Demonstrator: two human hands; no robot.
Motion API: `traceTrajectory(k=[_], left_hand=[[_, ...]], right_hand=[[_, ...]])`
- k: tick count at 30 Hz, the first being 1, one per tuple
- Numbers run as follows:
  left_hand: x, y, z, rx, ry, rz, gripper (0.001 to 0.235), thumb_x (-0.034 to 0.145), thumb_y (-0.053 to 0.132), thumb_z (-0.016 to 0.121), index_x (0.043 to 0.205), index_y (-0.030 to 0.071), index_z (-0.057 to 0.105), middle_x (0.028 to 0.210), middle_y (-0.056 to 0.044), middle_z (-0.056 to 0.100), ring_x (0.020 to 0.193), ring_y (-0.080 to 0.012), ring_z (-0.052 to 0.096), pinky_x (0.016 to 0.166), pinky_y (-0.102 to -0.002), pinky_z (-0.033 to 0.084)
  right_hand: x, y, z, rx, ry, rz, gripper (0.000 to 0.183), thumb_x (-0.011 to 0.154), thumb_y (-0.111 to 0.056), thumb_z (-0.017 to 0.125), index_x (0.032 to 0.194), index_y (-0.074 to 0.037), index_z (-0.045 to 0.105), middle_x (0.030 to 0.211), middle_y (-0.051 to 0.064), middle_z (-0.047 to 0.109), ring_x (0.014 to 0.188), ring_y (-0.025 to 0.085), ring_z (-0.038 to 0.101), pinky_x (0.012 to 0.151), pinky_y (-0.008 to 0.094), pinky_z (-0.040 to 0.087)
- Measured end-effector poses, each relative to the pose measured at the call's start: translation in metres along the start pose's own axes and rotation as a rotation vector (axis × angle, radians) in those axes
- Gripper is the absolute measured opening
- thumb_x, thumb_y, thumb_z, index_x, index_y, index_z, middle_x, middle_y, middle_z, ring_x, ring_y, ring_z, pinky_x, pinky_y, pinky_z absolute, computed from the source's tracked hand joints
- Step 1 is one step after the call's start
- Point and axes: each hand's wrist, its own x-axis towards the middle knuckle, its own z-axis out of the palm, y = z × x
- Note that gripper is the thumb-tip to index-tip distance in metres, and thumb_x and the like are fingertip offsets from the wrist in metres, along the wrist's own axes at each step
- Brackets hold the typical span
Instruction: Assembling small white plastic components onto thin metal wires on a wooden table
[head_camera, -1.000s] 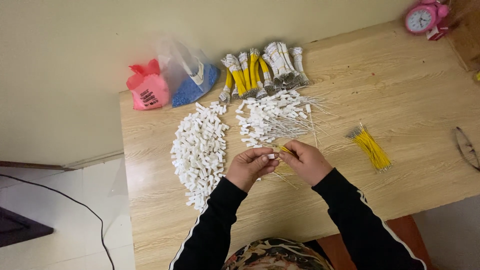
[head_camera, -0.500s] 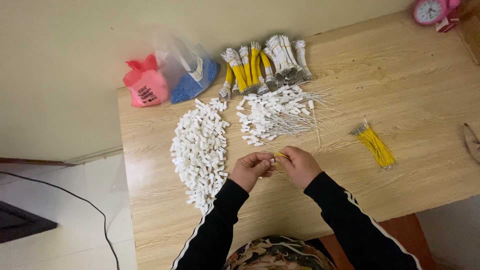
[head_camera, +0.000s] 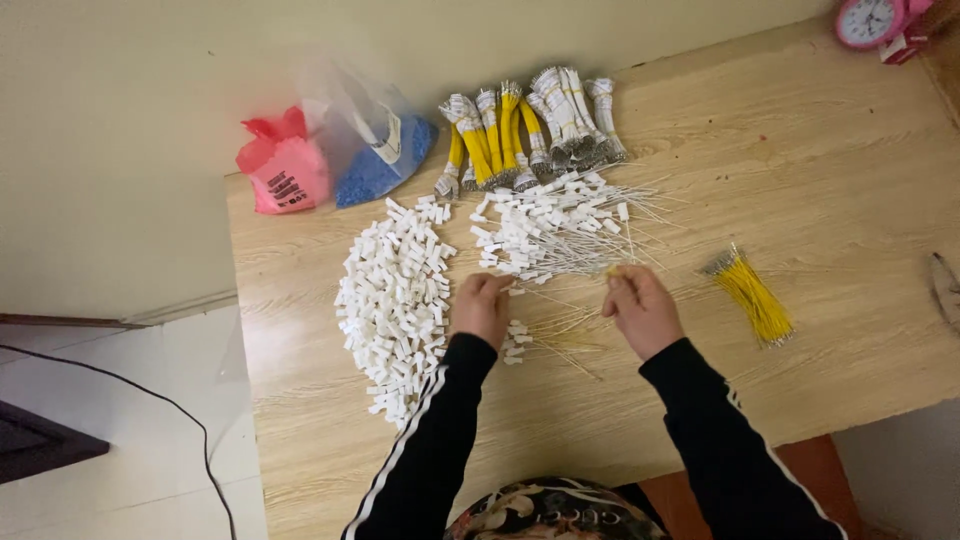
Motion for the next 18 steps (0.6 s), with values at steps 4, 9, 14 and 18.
traceTrajectory(k=[4,9,14,18], left_hand=[[0.019,-0.01,0.007,0.108,-0.171,-0.044,0.024,0.087,0.017,0.063,0.108,0.028,0.069,0.109,-0.001,0.056,0.103,-0.0251,0.061,0.083,-0.038,0.057],[0.032,-0.034,0.028,0.265,-0.344,0.013,0.02,0.088,0.024,0.064,0.107,0.029,0.063,0.105,-0.002,0.049,0.102,-0.0279,0.063,0.081,-0.038,0.059],[0.039,-0.036,0.038,0.336,-0.311,0.063,0.015,0.082,0.026,0.069,0.096,0.024,0.064,0.104,-0.003,0.052,0.099,-0.0299,0.063,0.078,-0.042,0.059],[0.039,-0.032,0.033,0.387,-0.313,0.105,0.017,0.081,0.03,0.068,0.097,0.025,0.064,0.106,-0.003,0.058,0.101,-0.0277,0.063,0.08,-0.041,0.057]], right_hand=[[0.001,0.019,0.01,0.02,-0.089,0.042,0.016,0.097,-0.014,0.052,0.097,0.0,0.059,0.055,0.009,0.061,0.039,0.013,0.055,0.036,0.023,0.041],[0.009,0.053,0.019,0.292,-0.114,0.098,0.016,0.096,-0.013,0.055,0.101,0.002,0.057,0.062,0.007,0.048,0.037,0.006,0.041,0.03,0.018,0.033],[-0.001,0.019,0.026,0.271,-0.072,0.099,0.013,0.09,-0.013,0.064,0.087,0.0,0.063,0.055,0.002,0.044,0.038,0.004,0.041,0.03,0.016,0.032],[0.004,0.024,0.03,0.319,-0.067,0.093,0.013,0.088,-0.011,0.068,0.092,0.001,0.063,0.057,0.001,0.041,0.039,0.004,0.041,0.032,0.017,0.031]])
